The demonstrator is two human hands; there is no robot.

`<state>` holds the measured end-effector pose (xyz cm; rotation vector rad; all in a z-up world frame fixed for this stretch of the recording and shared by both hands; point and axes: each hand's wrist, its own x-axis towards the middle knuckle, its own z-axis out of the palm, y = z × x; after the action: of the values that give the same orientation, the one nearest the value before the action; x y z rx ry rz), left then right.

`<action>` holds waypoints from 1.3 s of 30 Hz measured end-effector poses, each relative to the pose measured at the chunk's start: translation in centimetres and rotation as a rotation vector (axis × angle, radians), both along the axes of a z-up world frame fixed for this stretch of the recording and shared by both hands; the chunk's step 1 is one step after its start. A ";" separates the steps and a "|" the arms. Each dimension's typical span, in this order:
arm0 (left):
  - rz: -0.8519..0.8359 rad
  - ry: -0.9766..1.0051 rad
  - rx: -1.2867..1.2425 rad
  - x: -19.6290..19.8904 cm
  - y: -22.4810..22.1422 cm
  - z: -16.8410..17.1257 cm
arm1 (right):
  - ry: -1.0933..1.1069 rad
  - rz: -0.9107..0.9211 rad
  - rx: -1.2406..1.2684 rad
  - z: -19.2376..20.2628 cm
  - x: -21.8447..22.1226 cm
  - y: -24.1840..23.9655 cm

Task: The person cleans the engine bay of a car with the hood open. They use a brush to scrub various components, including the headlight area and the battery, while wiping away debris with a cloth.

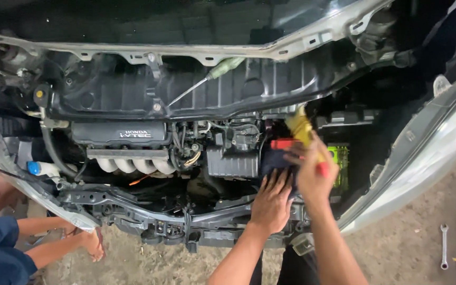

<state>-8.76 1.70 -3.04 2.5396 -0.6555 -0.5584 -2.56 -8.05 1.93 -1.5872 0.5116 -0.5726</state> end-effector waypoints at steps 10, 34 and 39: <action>-0.024 -0.022 -0.023 0.5 -0.1 0.0 | -0.020 -0.298 0.781 -6.0 1.4 -0.8; -0.007 0.005 0.023 1.5 -0.1 1.4 | 0.213 0.154 -0.153 0.4 -1.3 -4.8; 0.708 0.288 -0.303 3.4 -2.9 2.1 | -0.087 0.509 -0.928 -2.0 -5.0 -14.3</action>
<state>-5.39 -1.20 -0.89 2.1409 0.2504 -0.4987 -7.57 -22.40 -0.12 -2.4407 -0.2982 -0.5013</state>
